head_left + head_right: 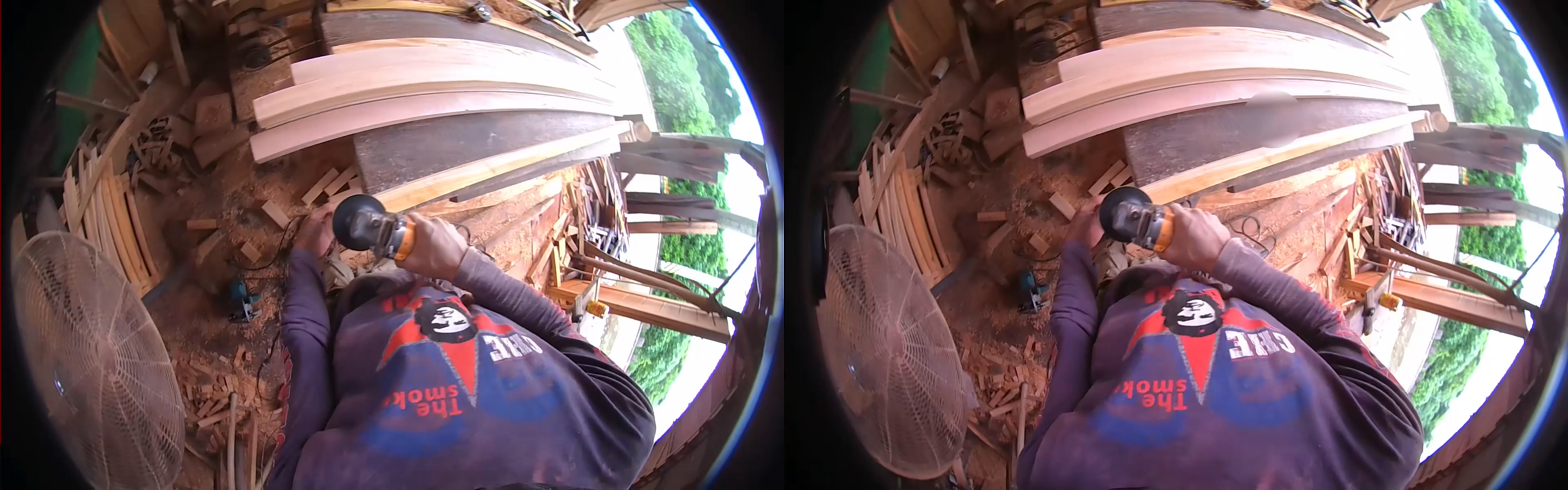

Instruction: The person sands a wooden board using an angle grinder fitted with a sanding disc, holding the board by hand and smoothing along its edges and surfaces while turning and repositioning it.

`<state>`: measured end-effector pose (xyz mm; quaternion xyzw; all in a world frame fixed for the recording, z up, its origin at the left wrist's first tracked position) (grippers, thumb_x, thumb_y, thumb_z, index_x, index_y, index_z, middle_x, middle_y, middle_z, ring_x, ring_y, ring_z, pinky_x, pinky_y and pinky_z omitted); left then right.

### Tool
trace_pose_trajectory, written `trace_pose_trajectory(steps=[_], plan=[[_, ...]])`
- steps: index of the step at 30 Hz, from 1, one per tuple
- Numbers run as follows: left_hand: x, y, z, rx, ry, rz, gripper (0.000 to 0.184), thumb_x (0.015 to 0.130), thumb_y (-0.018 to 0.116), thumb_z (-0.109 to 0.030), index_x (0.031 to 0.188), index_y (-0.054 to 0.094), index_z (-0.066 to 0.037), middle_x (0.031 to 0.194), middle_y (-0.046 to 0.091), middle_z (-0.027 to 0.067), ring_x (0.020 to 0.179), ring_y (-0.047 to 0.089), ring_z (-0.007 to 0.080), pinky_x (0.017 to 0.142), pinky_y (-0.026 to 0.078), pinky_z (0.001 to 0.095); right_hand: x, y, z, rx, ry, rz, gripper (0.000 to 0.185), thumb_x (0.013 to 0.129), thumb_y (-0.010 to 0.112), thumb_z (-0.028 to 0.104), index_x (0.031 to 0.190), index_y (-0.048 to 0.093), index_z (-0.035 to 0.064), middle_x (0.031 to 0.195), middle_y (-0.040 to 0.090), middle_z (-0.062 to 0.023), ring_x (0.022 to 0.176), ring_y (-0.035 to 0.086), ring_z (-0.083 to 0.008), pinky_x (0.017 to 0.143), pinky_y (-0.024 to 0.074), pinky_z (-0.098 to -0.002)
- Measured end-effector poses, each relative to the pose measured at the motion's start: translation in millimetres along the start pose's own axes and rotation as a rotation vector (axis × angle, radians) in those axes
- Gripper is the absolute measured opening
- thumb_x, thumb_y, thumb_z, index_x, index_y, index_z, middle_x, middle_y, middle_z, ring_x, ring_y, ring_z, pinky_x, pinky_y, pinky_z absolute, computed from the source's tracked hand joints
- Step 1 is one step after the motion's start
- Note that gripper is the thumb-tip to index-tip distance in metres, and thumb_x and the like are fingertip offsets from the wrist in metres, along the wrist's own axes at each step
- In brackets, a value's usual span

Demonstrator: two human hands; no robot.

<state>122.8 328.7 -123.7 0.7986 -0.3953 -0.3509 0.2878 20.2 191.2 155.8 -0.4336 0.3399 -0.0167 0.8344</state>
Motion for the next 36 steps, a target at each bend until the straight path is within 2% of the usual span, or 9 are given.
trace_pose_trajectory(steps=[2,12,14,20,24,26,30,32,36], plan=[[-6.5,5.0,-1.7,-0.275,-0.225,-0.119,0.040,0.095,0.072,-0.026,0.125,0.069,0.001,0.122,0.074,0.0110,0.115,0.069,0.0205,0.103,0.051,0.0341,-6.6,-1.6,-7.3,-0.091,0.067,-0.018,0.055,0.073,0.082,0.031,0.118,0.067,0.0036,0.089,0.075,-0.0243,0.085,0.074,-0.0429,0.078,0.0603,-0.0491],[-15.6,7.0,-4.0,-0.296,-0.230,-0.250,0.027,0.096,0.073,-0.023,0.115,0.070,-0.004,0.113,0.077,0.0079,0.107,0.072,0.0191,0.099,0.055,0.0333,-42.5,-66.1,-165.0,0.044,0.284,-0.299,0.040,0.069,0.083,0.028,0.098,0.074,0.0022,0.085,0.076,-0.0195,0.081,0.077,-0.0336,0.076,0.0614,-0.0434],[-13.2,6.1,-3.6,-0.285,-0.213,-0.237,0.031,0.095,0.072,-0.024,0.117,0.069,-0.002,0.115,0.076,0.0092,0.107,0.072,0.0202,0.098,0.055,0.0337,-47.3,-83.2,-191.3,0.015,0.374,-0.304,0.039,0.071,0.082,0.021,0.105,0.074,0.0028,0.087,0.077,-0.0120,0.079,0.074,-0.0201,0.077,0.0592,-0.0362],[-13.9,3.0,-3.7,-0.295,-0.281,-0.238,0.030,0.097,0.072,-0.024,0.118,0.069,-0.003,0.113,0.077,0.0090,0.103,0.074,0.0192,0.092,0.059,0.0321,-42.2,-108.8,-280.3,0.258,0.664,-0.438,0.031,0.072,0.084,0.021,0.095,0.077,0.0012,0.084,0.075,-0.0081,0.076,0.071,-0.0184,0.071,0.0579,-0.0361],[-18.6,11.7,-13.0,-0.281,-0.322,-0.212,0.025,0.098,0.071,-0.023,0.117,0.069,-0.005,0.111,0.078,0.0087,0.100,0.076,0.0191,0.088,0.060,0.0334,-28.4,-93.2,-203.4,0.356,0.543,-0.443,0.038,0.070,0.084,0.027,0.095,0.075,-0.0001,0.084,0.075,-0.0097,0.075,0.072,-0.0205,0.069,0.0581,-0.0355],[-14.9,2.2,-5.1,-0.246,-0.319,-0.242,0.022,0.098,0.071,-0.029,0.110,0.070,-0.010,0.106,0.077,0.0043,0.094,0.074,0.0183,0.073,0.061,0.0349,-20.1,-70.9,-178.8,0.275,0.426,-0.378,0.041,0.071,0.084,0.027,0.099,0.074,-0.0006,0.085,0.076,-0.0123,0.075,0.073,-0.0233,0.070,0.0589,-0.0366],[-13.9,1.7,-6.6,-0.227,-0.363,-0.238,0.023,0.100,0.069,-0.029,0.114,0.069,-0.010,0.109,0.076,0.0040,0.096,0.074,0.0180,0.074,0.061,0.0357,-14.9,-43.8,-135.3,0.285,0.357,-0.387,0.044,0.074,0.083,0.033,0.104,0.074,0.0017,0.091,0.077,-0.0209,0.085,0.078,-0.0346,0.079,0.0619,-0.0436],[-14.8,4.3,-9.4,-0.224,-0.367,-0.206,0.023,0.101,0.067,-0.031,0.115,0.069,-0.012,0.110,0.077,0.0044,0.096,0.074,0.0182,0.075,0.061,0.0366,-12.8,-38.6,-108.7,0.249,0.298,-0.393,0.039,0.072,0.084,0.024,0.104,0.073,0.0050,0.086,0.077,-0.0165,0.081,0.078,-0.0276,0.076,0.0611,-0.0407],[-18.0,26.6,-20.8,-0.186,-0.379,-0.138,0.030,0.104,0.062,-0.036,0.120,0.068,-0.012,0.111,0.076,0.0046,0.092,0.074,0.0192,0.074,0.061,0.0381,-9.2,-31.5,-76.4,0.210,0.259,-0.221,0.050,0.076,0.083,0.040,0.108,0.073,0.0033,0.092,0.076,-0.0250,0.087,0.076,-0.0418,0.082,0.0609,-0.0486]])
Point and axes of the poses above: each hand's wrist, its own x-axis towards the middle knuckle, its own y-axis out of the palm, z = x × y, the point moved 6 cm from there along x, towards the middle knuckle
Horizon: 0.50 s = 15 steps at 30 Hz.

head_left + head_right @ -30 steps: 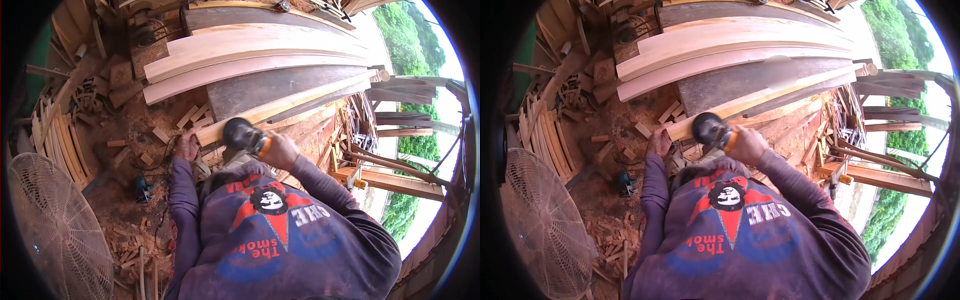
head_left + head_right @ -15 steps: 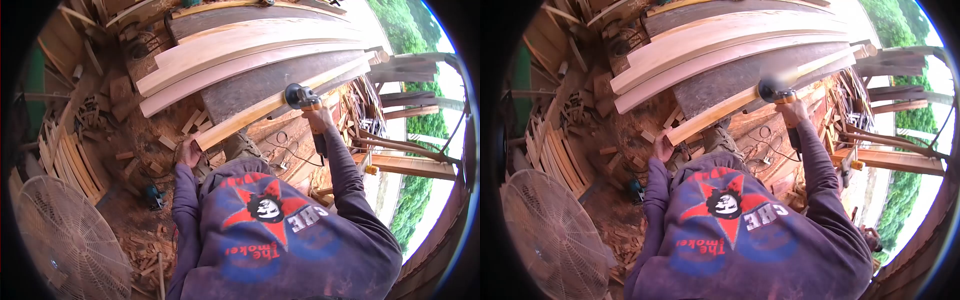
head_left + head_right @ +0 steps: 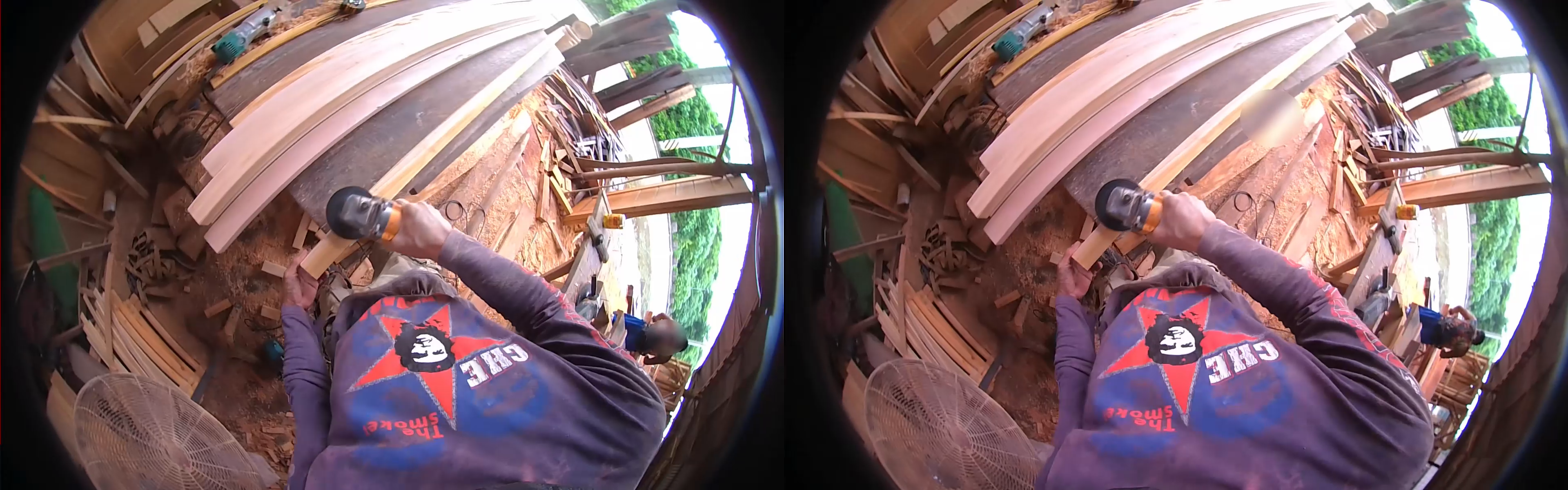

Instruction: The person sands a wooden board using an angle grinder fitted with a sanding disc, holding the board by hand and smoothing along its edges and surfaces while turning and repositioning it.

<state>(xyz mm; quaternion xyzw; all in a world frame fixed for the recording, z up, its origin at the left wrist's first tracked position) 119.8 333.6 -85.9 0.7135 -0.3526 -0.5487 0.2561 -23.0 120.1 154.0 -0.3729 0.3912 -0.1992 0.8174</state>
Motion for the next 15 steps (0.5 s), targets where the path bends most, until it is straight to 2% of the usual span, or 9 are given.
trace_pose_trajectory(steps=[2,3,5,8,10,12,15], plan=[[-18.9,24.6,-2.8,0.041,-0.092,-0.062,0.039,0.103,0.062,-0.039,0.128,0.067,-0.009,0.109,0.075,0.0058,0.086,0.074,0.0204,0.067,0.059,0.0346,-0.6,-6.0,-1.2,-0.054,-0.028,0.004,0.050,0.076,0.083,0.039,0.110,0.073,0.0026,0.093,0.076,-0.0247,0.087,0.076,-0.0410,0.083,0.0611,-0.0473],[-18.4,23.7,-3.0,0.037,-0.091,-0.066,0.039,0.103,0.062,-0.039,0.128,0.067,-0.009,0.109,0.075,0.0058,0.086,0.074,0.0204,0.067,0.059,0.0346,0.7,-13.4,-8.0,-0.045,-0.033,0.003,0.050,0.076,0.083,0.037,0.110,0.072,0.0021,0.092,0.076,-0.0240,0.086,0.077,-0.0396,0.083,0.0613,-0.0465],[-19.2,19.1,-4.5,0.058,-0.061,-0.052,0.048,0.101,0.064,-0.040,0.134,0.064,-0.006,0.107,0.074,0.0081,0.078,0.072,0.0217,0.057,0.054,0.0304,3.0,-34.7,-33.7,-0.020,0.015,-0.018,0.050,0.077,0.083,0.033,0.114,0.072,0.0010,0.091,0.077,-0.0212,0.086,0.078,-0.0347,0.081,0.0619,-0.0438],[-4.4,1.9,2.7,0.010,0.000,0.003,0.051,0.099,0.066,-0.040,0.136,0.063,-0.005,0.105,0.073,0.0097,0.073,0.069,0.0219,0.051,0.049,0.0284,12.9,-66.8,-73.2,-0.064,0.031,-0.123,0.043,0.077,0.081,0.031,0.107,0.073,0.0012,0.088,0.077,-0.0210,0.084,0.078,-0.0321,0.078,0.0622,-0.0430],[-5.0,2.5,3.6,-0.007,0.018,-0.041,0.051,0.098,0.067,-0.040,0.135,0.064,-0.004,0.104,0.072,0.0104,0.072,0.068,0.0218,0.050,0.047,0.0291,22.7,-81.9,-100.8,-0.114,0.082,-0.168,0.042,0.073,0.081,0.027,0.107,0.074,0.0030,0.091,0.077,-0.0199,0.085,0.078,-0.0332,0.079,0.0612,-0.0432],[-5.5,3.8,3.3,-0.016,0.013,-0.022,0.051,0.097,0.069,-0.038,0.134,0.063,-0.002,0.107,0.072,0.0108,0.071,0.067,0.0202,0.050,0.050,0.0293,27.6,-97.1,-120.8,-0.070,0.105,-0.213,0.044,0.071,0.082,0.026,0.107,0.074,0.0026,0.091,0.077,-0.0193,0.084,0.077,-0.0320,0.080,0.0605,-0.0422],[-4.7,2.7,3.7,-0.001,0.001,-0.027,0.050,0.099,0.067,-0.039,0.134,0.064,-0.003,0.107,0.071,0.0101,0.071,0.067,0.0220,0.051,0.048,0.0287,36.7,-114.5,-152.1,0.083,0.166,-0.282,0.047,0.070,0.082,0.027,0.109,0.073,0.0016,0.087,0.077,-0.0151,0.080,0.075,-0.0262,0.077,0.0594,-0.0389]])
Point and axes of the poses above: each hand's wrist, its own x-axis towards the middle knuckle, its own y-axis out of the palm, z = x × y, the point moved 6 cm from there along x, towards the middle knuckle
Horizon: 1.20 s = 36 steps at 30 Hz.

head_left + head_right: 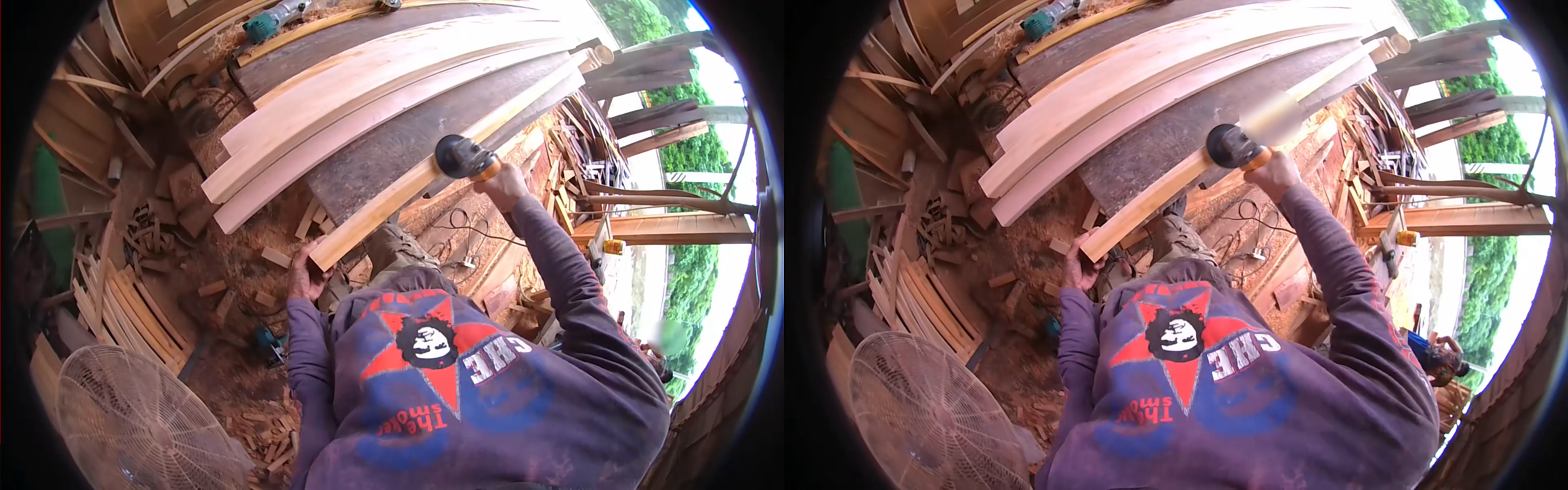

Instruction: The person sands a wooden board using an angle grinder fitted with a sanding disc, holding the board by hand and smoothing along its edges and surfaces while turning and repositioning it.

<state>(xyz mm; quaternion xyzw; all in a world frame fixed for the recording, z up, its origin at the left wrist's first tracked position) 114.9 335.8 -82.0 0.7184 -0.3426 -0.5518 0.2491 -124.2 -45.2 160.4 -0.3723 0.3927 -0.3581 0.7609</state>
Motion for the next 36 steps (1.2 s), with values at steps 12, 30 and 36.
trace_pose_trajectory(steps=[12,30,36], plan=[[-0.6,0.0,1.0,-0.040,-0.029,-0.002,0.044,0.103,0.060,-0.036,0.133,0.062,-0.003,0.105,0.071,0.0102,0.074,0.066,0.0217,0.054,0.047,0.0317,-60.8,91.5,81.3,0.004,-0.148,0.226,0.052,0.073,0.082,0.038,0.110,0.072,0.0025,0.093,0.077,-0.0230,0.088,0.077,-0.0382,0.082,0.0618,-0.0476],[-4.8,29.5,-16.9,0.200,0.134,-0.858,0.039,0.095,0.063,-0.024,0.119,0.069,0.006,0.106,0.075,0.0148,0.088,0.074,0.0310,0.081,0.060,0.0462,86.4,-84.0,-84.5,-0.019,0.079,0.039,0.039,0.077,0.080,0.019,0.110,0.072,0.0003,0.090,0.077,-0.0167,0.079,0.076,-0.0250,0.076,0.0652,-0.0372],[-14.6,57.6,-30.5,0.430,0.414,-1.191,0.032,0.083,0.069,-0.015,0.098,0.072,0.012,0.102,0.071,0.0206,0.089,0.072,0.0341,0.085,0.059,0.0481,185.3,-165.5,-180.4,0.080,0.116,-0.112,0.040,0.076,0.082,0.025,0.108,0.073,0.0018,0.089,0.077,-0.0143,0.081,0.077,-0.0236,0.079,0.0633,-0.0352]])
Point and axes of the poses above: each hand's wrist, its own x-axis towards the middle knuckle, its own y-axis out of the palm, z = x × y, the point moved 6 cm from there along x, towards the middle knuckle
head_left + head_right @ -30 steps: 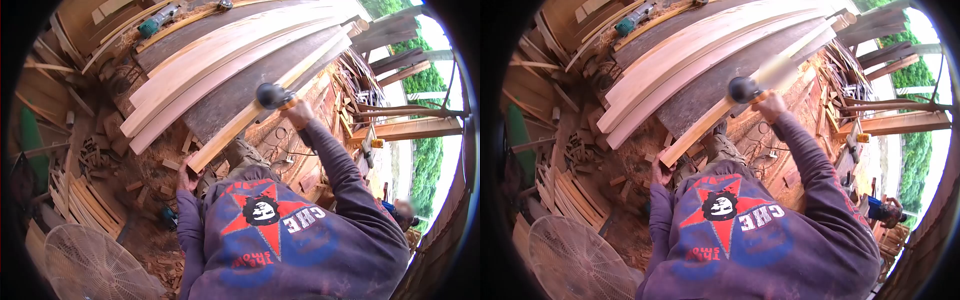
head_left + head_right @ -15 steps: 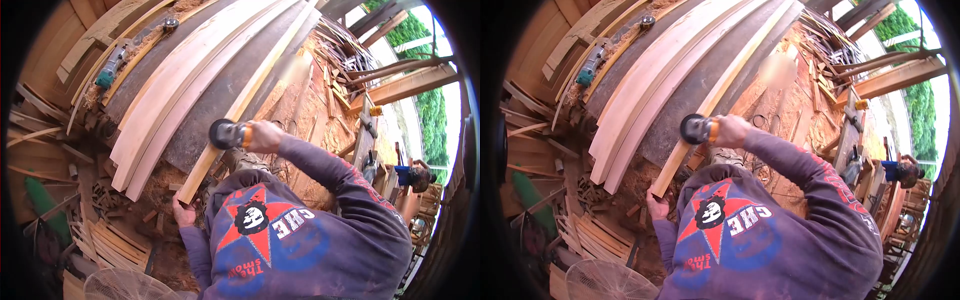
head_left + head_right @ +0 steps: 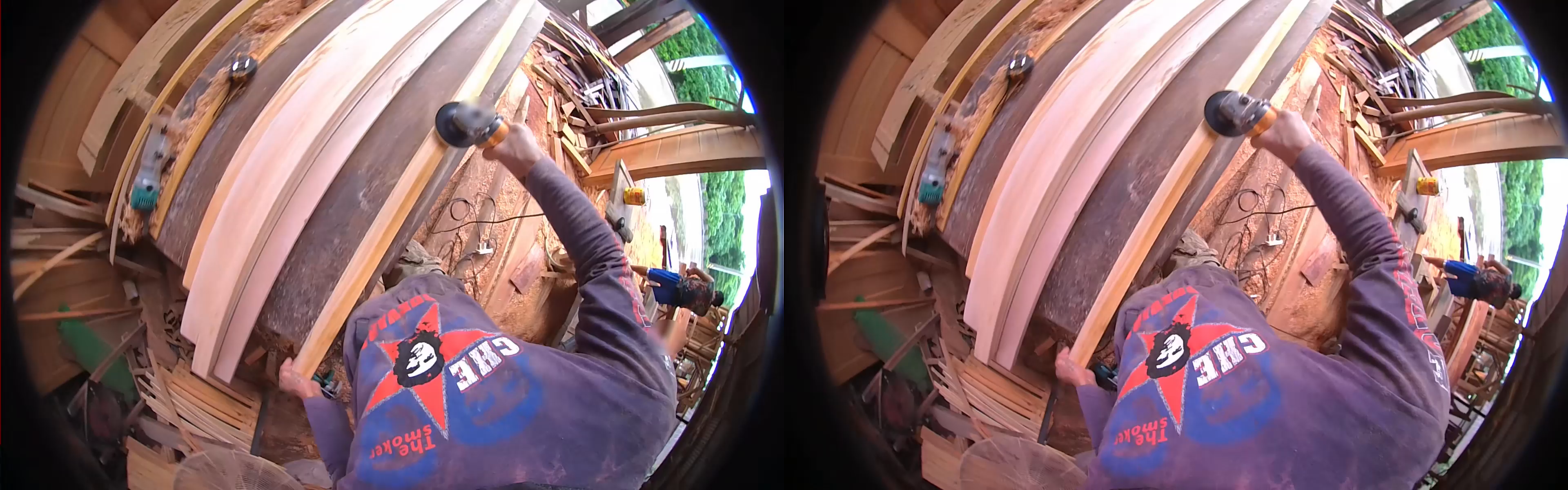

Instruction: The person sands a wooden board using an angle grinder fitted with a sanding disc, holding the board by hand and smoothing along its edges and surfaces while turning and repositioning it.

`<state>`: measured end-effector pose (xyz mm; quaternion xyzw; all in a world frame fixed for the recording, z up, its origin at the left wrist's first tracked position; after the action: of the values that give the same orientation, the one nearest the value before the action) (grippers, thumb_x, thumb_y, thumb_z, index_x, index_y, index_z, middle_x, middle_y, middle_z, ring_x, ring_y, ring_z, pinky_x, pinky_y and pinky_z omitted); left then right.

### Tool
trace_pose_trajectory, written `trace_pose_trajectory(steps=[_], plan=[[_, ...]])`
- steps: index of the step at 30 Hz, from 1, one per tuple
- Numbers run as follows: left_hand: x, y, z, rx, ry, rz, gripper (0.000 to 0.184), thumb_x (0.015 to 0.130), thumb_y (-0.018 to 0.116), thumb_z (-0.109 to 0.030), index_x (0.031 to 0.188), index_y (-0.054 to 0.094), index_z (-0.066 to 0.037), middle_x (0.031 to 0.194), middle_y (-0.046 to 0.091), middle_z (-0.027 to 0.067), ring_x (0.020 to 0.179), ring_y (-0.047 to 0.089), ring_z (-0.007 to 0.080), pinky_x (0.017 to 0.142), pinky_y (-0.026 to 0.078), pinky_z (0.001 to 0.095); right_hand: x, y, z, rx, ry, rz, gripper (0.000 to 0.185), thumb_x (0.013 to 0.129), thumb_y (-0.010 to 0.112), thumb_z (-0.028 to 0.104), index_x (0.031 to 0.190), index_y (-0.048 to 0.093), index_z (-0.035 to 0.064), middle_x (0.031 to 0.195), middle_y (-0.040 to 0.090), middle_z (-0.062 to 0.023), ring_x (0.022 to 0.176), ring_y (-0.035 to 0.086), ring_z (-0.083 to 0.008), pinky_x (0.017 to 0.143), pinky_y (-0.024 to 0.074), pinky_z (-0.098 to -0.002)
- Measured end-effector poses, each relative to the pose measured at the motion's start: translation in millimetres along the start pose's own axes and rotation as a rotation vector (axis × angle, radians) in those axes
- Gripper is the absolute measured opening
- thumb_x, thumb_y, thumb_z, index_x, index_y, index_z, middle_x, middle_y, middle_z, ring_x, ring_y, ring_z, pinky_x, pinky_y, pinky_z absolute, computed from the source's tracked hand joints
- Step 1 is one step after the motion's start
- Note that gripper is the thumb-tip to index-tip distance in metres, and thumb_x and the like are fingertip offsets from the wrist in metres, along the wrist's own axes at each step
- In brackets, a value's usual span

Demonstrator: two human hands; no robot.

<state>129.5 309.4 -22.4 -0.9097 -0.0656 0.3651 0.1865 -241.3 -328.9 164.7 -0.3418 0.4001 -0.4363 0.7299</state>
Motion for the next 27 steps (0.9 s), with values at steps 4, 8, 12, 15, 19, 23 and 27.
trace_pose_trajectory(steps=[4,8,12,15,19,23,27], plan=[[9.4,-8.0,7.4,0.020,0.043,-0.112,0.028,0.079,0.069,-0.017,0.089,0.069,0.010,0.095,0.067,0.0179,0.083,0.068,0.0348,0.082,0.056,0.0498,86.2,-46.5,-66.3,0.113,0.230,-0.069,0.027,0.072,0.082,0.008,0.098,0.076,0.0027,0.092,0.076,-0.0068,0.082,0.072,-0.0165,0.076,0.0601,-0.0307],[2.4,-10.6,0.5,0.122,0.038,-0.258,0.032,0.078,0.067,-0.017,0.092,0.071,0.012,0.096,0.068,0.0215,0.083,0.067,0.0368,0.081,0.055,0.0518,159.7,-93.9,-116.9,0.084,0.288,-0.152,0.028,0.072,0.083,0.017,0.095,0.076,0.0017,0.085,0.072,-0.0055,0.072,0.067,-0.0158,0.066,0.0559,-0.0322],[1.7,-14.5,-4.3,0.257,0.123,-0.335,0.037,0.078,0.065,-0.018,0.090,0.070,0.017,0.092,0.068,0.0262,0.082,0.066,0.0384,0.081,0.054,0.0530,209.4,-127.1,-123.3,-0.218,0.193,-0.063,0.034,0.076,0.081,0.032,0.098,0.077,0.0062,0.088,0.074,-0.0094,0.077,0.070,-0.0199,0.069,0.0570,-0.0341],[1.8,-15.7,-6.1,0.362,0.188,-0.323,0.036,0.079,0.064,-0.017,0.090,0.071,0.016,0.088,0.067,0.0263,0.079,0.066,0.0392,0.080,0.054,0.0544,230.5,-120.1,-142.2,-0.465,0.081,0.048,0.030,0.078,0.082,0.036,0.108,0.081,0.0299,0.100,0.075,-0.0121,0.093,0.074,-0.0280,0.086,0.0578,-0.0375],[27.5,-27.0,5.8,0.862,0.532,-0.284,0.028,0.084,0.062,-0.010,0.091,0.074,0.014,0.088,0.071,0.0294,0.076,0.067,0.0388,0.077,0.057,0.0512,200.9,-97.3,-126.2,-0.484,-0.040,0.068,0.029,0.076,0.082,0.036,0.103,0.081,0.0242,0.097,0.074,-0.0115,0.092,0.075,-0.0303,0.085,0.0586,-0.0369],[11.9,-22.5,2.6,0.603,0.304,-0.347,0.032,0.087,0.063,-0.016,0.090,0.075,0.013,0.089,0.073,0.0296,0.078,0.068,0.0371,0.074,0.055,0.0498,135.5,-81.8,-87.4,0.027,0.154,-0.015,0.036,0.071,0.082,0.029,0.100,0.078,0.0090,0.088,0.073,-0.0144,0.079,0.074,-0.0275,0.076,0.0613,-0.0357],[1.0,-14.8,-7.3,0.779,0.477,-0.217,0.034,0.085,0.063,-0.020,0.085,0.074,0.013,0.086,0.069,0.0276,0.078,0.066,0.0357,0.075,0.055,0.0495,85.0,-51.9,-53.9,0.128,0.236,0.101,0.042,0.068,0.081,0.018,0.105,0.074,-0.0009,0.091,0.074,-0.0153,0.076,0.073,-0.0252,0.073,0.0627,-0.0361]])
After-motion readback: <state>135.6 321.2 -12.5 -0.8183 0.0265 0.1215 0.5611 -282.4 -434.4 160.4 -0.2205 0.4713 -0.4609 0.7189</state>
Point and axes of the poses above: each hand's wrist, its own x-axis towards the middle knuckle, its own y-axis out of the palm, z = x × y, the point moved 6 cm from there along x, towards the middle knuckle
